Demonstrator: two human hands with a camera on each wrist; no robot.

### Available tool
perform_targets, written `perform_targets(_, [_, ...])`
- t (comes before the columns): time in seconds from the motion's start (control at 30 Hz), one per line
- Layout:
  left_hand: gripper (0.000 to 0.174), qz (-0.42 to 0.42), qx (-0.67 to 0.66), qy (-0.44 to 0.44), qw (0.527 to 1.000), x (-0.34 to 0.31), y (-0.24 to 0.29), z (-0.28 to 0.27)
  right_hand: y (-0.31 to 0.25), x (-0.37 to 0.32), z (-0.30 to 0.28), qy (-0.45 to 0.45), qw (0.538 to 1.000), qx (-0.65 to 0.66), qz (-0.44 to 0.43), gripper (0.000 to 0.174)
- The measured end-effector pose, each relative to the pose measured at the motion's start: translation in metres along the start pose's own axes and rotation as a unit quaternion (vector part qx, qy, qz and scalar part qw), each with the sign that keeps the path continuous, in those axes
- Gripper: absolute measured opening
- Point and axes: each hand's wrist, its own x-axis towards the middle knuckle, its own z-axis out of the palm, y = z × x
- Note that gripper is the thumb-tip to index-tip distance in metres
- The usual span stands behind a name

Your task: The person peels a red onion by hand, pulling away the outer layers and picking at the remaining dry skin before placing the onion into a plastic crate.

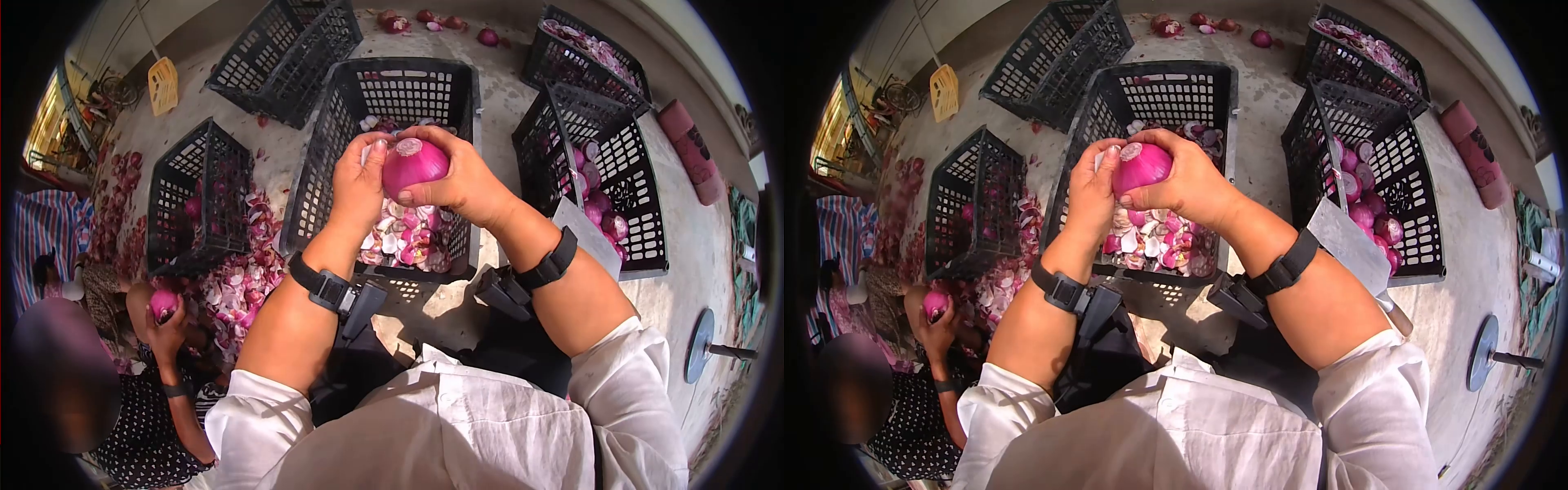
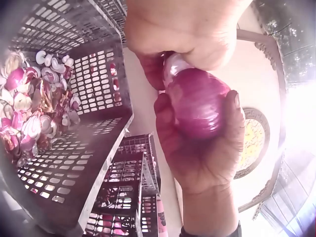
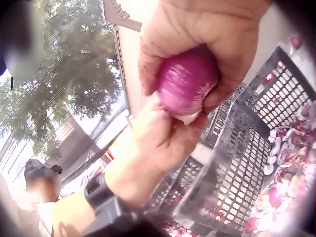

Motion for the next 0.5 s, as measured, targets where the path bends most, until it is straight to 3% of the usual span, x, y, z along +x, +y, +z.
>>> perform_targets(0.2, [0.019, -0.122, 0.091, -0.027, 0.988, 0.002, 0.001, -0.005, 0.003, 0.000, -0.001, 0.025, 0.976, 0.214, 0.043, 0.065])
perform_targets(0.3, [0.024, -0.032, 0.168, -0.060, 0.984, 0.001, -0.009, -0.006, -0.005, -0.001, -0.003, 0.028, 0.954, 0.291, 0.069, 0.051])
perform_targets(0.43, [0.033, -0.128, -0.051, -0.050, 0.989, -0.003, 0.018, -0.002, 0.001, 0.002, -0.006, 0.051, 0.937, 0.338, 0.076, 0.048])
perform_targets(0.5, [0.040, -0.100, -0.099, -0.074, 0.987, -0.006, 0.021, 0.000, 0.004, 0.002, -0.006, 0.057, 0.938, 0.337, 0.064, 0.050])
